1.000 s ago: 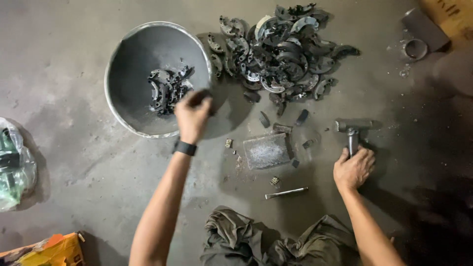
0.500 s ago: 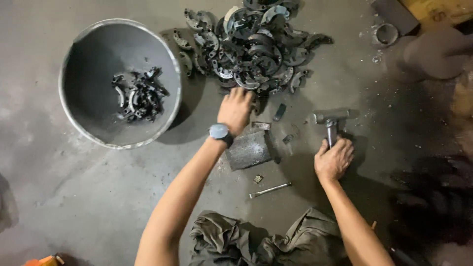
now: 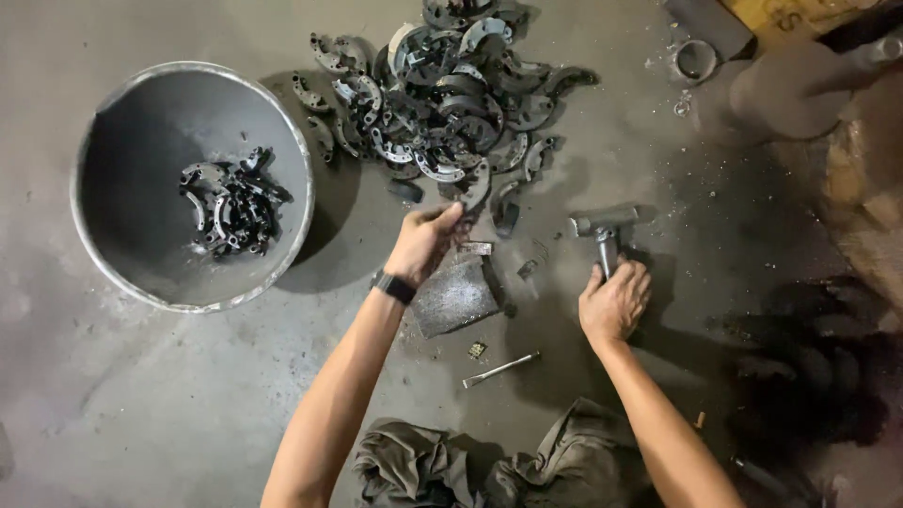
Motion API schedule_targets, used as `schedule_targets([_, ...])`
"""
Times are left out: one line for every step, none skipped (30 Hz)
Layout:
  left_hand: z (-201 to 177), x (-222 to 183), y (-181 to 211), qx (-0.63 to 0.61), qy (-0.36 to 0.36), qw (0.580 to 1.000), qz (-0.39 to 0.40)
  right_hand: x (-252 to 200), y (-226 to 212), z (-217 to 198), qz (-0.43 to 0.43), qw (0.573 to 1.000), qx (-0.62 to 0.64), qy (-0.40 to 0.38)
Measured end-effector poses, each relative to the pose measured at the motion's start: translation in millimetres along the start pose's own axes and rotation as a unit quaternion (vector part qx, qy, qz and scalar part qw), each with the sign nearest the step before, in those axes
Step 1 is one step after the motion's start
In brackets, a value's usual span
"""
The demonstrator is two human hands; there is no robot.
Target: The recorder is cleaning and sorting used brake shoe components on a workshop floor using a hammer and a metal block.
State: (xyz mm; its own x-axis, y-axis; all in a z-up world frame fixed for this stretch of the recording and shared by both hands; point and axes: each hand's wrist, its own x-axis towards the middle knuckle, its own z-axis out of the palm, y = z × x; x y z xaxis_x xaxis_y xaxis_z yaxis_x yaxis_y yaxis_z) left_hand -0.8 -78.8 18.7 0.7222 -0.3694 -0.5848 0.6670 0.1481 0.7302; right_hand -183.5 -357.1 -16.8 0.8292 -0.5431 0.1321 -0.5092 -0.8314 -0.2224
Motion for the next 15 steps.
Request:
schedule_targets([-5, -5, -10, -0.099, -0.039, 0.994, 0.004, 0, -2, -4, 0.001, 1.000, -0.001, -0.001])
schedule_targets([-3, -11, -12, -0.098, -0.041, 0.994, 0.005, -1, -1, -3, 0.002, 1.000, -0.001, 0.001])
schedule_targets([0, -17, -12, -0.160, -0.060, 0.985, -0.002, 0, -1, -2, -0.001, 1.000, -0.004, 0.002])
schedule_targets([2, -22, -13, -0.220, -0.079, 0.972, -0.009, 0, 0, -1, -0.003, 1.000, -0.006, 0.004])
schedule_targets([3, -27, -13, -0.220, -0.079, 0.972, -0.009, 0, 1, -1, -0.003, 1.000, -0.006, 0.004])
schedule_targets([4, -31, -13, -0.214, -0.089, 0.973, -0.001, -1, 2, 0, -0.008, 1.000, -0.004, 0.004])
schedule_targets([5, -35, -13, -0.208, -0.098, 0.973, 0.007, -1, 3, 0, -0.013, 1.000, -0.002, 0.004])
schedule_targets([5, -42, -14, -0.207, -0.098, 0.973, 0.007, 0, 3, 1, -0.013, 1.000, -0.001, 0.004])
schedule_targets([4, -51, -17, -0.082, -0.046, 0.994, 0.053, 0, 4, 1, -0.008, 1.000, 0.004, -0.001])
schedule_targets([3, -59, -20, 0.045, 0.006, 0.994, 0.096, -1, 5, 3, -0.004, 1.000, 0.010, -0.006])
schedule_targets([1, -66, -37, 0.046, 0.008, 0.995, 0.094, -1, 4, 2, -0.004, 1.000, 0.010, -0.009])
schedule_targets([-2, -73, -53, 0.079, 0.059, 0.991, 0.092, -1, 3, 1, -0.007, 1.000, 0.008, -0.001])
schedule_targets([-4, -79, -69, 0.113, 0.109, 0.983, 0.090, -1, 2, 1, -0.009, 1.000, 0.007, 0.007])
schedule_targets([2, -89, -71, 0.115, 0.110, 0.983, 0.087, 0, 1, 0, -0.008, 1.000, 0.008, 0.003])
schedule_targets([8, -100, -74, 0.149, 0.146, 0.977, 0.046, -1, 0, -1, -0.005, 1.000, 0.000, 0.000])
